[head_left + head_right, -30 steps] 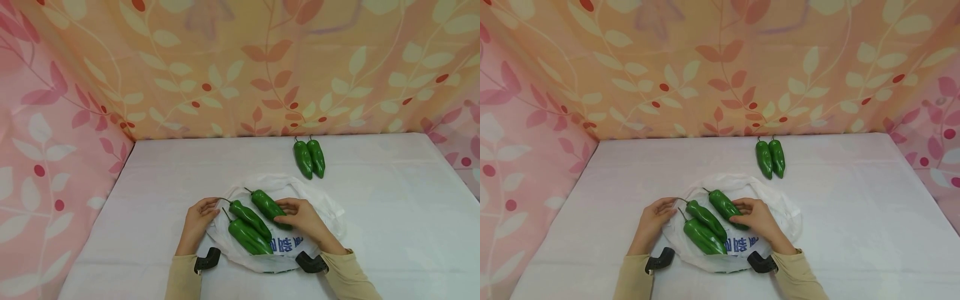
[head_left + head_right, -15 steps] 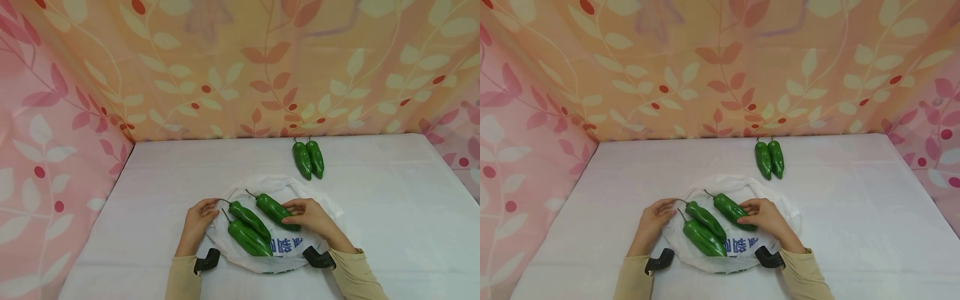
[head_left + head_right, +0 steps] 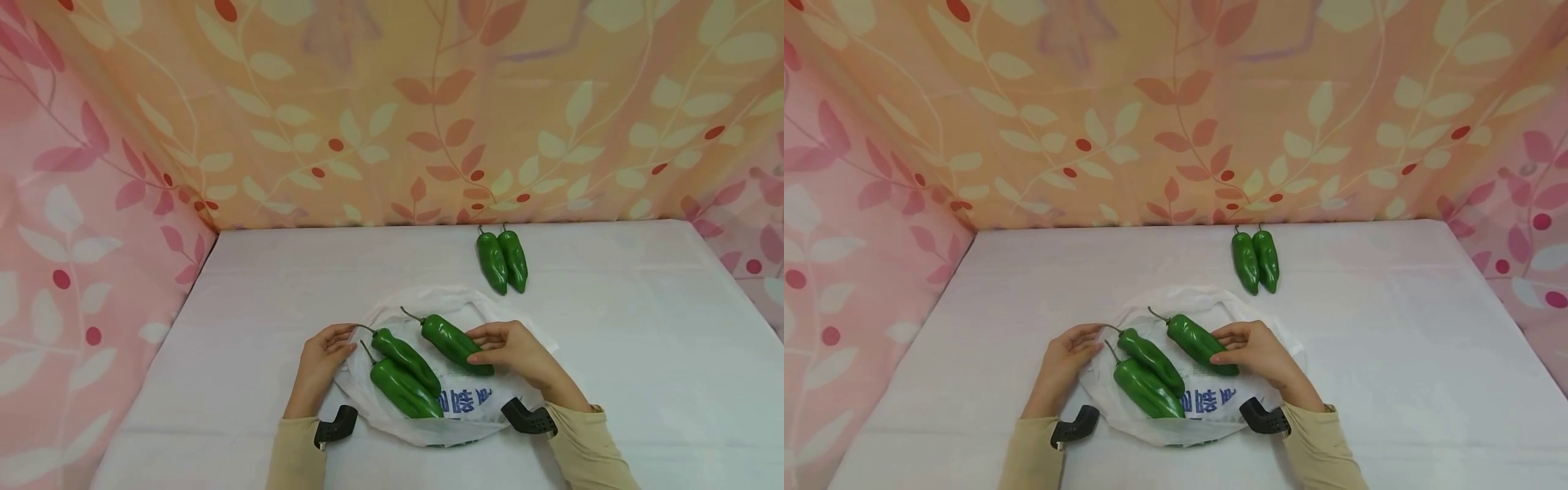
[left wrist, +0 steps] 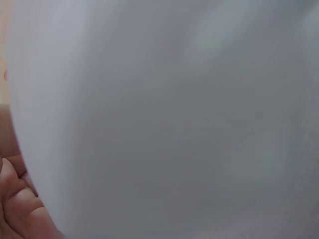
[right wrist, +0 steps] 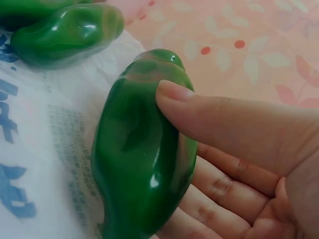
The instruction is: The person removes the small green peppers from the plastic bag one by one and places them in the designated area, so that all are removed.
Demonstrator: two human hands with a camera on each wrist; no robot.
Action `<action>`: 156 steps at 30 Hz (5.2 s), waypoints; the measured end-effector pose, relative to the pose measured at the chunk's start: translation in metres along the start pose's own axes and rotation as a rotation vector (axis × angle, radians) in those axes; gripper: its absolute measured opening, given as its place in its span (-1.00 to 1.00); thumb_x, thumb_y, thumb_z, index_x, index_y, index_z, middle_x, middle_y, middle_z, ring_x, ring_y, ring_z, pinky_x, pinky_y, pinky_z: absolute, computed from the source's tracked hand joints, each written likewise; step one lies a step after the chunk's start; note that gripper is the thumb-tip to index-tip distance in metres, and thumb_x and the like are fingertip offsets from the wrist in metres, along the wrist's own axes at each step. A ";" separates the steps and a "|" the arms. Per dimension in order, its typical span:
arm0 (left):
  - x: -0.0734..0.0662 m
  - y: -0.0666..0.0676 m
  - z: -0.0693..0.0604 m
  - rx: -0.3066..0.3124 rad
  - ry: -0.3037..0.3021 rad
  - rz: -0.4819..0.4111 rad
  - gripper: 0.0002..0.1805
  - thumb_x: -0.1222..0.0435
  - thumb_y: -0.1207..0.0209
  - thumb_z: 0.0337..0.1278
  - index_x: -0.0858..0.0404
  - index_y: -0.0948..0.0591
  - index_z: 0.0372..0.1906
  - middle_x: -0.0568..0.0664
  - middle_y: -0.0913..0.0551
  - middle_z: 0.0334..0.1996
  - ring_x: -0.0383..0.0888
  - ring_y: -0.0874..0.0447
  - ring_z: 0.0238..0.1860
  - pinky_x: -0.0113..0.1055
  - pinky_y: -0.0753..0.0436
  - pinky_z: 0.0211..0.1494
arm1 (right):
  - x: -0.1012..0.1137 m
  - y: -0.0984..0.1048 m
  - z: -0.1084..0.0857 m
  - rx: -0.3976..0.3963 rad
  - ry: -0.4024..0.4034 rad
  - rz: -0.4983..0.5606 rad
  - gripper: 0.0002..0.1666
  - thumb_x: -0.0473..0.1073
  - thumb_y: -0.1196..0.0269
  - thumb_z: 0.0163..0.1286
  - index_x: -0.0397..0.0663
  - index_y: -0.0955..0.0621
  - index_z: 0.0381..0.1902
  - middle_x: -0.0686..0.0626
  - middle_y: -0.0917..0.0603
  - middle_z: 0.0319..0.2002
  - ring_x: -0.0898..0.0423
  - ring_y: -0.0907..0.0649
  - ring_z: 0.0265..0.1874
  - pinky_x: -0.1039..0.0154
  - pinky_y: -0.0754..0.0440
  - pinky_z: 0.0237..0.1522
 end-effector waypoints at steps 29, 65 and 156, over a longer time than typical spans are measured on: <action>0.001 -0.001 0.001 0.008 -0.008 0.012 -0.64 0.53 -0.19 0.11 0.36 -0.58 0.05 0.17 -0.61 -0.06 -0.13 -0.63 -0.09 -0.47 -0.56 -0.07 | 0.005 0.026 -0.006 -0.213 -0.015 0.050 -0.40 -0.30 -0.40 0.09 -0.50 -0.51 0.07 -0.21 -0.68 -0.13 0.23 -0.66 -0.25 0.40 -0.53 -0.12; 0.001 -0.001 0.003 -0.004 -0.014 -0.005 -0.64 0.57 -0.18 0.07 0.40 -0.58 0.03 0.19 -0.62 -0.07 -0.22 -0.64 -0.15 -0.48 -0.56 -0.09 | -0.001 0.062 -0.017 -0.397 0.008 0.155 -0.34 -0.28 -0.34 0.20 -0.56 -0.40 0.16 0.19 -0.69 -0.28 0.30 -0.66 -0.26 0.42 -0.59 -0.19; 0.001 -0.001 0.002 -0.004 0.016 0.012 -0.64 0.54 -0.19 0.08 0.39 -0.58 0.04 0.20 -0.61 -0.05 -0.18 -0.63 -0.12 -0.48 -0.56 -0.10 | -0.028 0.169 0.021 -0.768 -0.058 0.299 -0.46 -0.35 -0.39 0.12 -0.46 -0.48 0.03 0.28 -0.66 -0.59 0.41 -0.62 -0.48 0.53 -0.56 -0.43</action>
Point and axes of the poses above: each hand's wrist, its own z-axis towards the middle knuckle, its own y-axis out of the back of the hand, x = y × z, the point moved 8 cm from there along z, towards the middle knuckle
